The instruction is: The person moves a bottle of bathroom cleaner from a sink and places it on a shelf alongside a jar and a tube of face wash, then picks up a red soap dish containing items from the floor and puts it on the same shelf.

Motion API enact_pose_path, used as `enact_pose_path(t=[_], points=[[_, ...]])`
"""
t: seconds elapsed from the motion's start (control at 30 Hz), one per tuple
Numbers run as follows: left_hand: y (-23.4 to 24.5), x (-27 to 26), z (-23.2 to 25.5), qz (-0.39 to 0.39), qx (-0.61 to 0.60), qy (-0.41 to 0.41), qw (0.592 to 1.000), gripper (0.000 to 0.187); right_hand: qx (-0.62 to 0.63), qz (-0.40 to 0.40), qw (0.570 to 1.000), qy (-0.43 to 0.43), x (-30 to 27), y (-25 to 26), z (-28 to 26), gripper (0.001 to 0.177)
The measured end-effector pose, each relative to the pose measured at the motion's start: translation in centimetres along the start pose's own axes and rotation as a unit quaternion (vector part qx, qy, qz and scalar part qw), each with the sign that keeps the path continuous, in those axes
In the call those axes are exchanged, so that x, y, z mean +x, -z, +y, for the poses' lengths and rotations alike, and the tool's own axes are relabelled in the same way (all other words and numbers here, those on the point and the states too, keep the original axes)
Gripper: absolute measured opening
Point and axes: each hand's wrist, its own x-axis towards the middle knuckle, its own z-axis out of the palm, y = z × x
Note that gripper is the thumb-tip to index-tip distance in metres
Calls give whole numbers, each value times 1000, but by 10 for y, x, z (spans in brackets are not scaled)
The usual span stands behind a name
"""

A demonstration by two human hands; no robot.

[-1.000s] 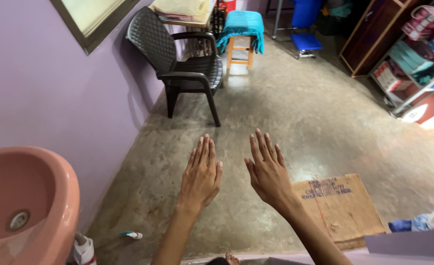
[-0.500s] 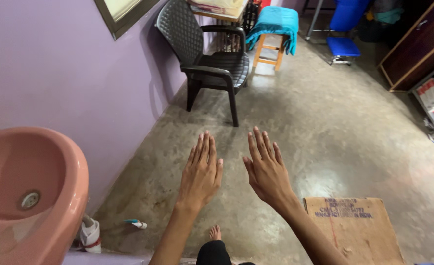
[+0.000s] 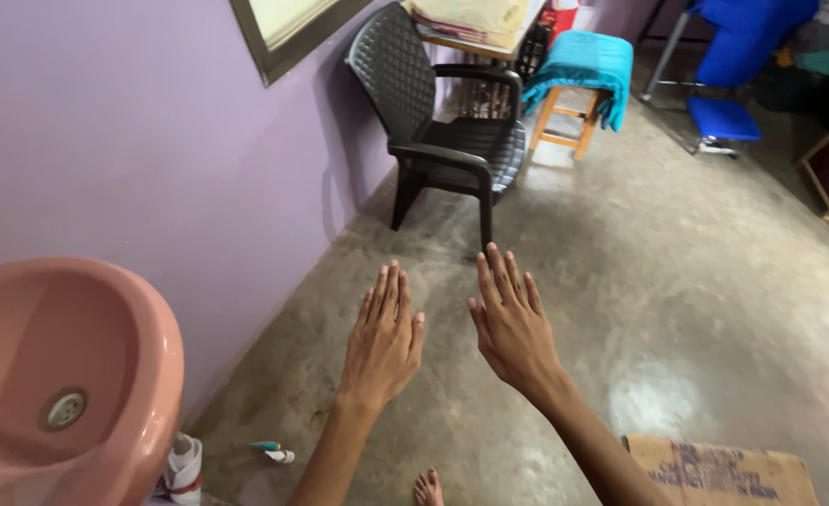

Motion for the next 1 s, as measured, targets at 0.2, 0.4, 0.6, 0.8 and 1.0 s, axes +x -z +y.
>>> enact_pose_path(t=[0.2, 0.4, 0.6, 0.8, 1.0], points=[[-7, 18, -35, 9, -2, 35, 999, 66, 2, -7, 1000, 28, 50, -32, -3, 63], [-13, 31, -77, 24, 23, 53, 998, 65, 25, 12, 997, 69, 94, -62, -7, 62], [-19, 42, -102, 40, 40, 69, 996, 65, 43, -3, 995, 91, 124, -81, -22, 63], [-13, 50, -116, 48, 30, 92, 994, 65, 61, -11, 991, 122, 148, -87, -38, 63], [-6, 49, -125, 69, 39, 102, 992, 65, 83, -15, 985, 152, 161, -92, -50, 62]])
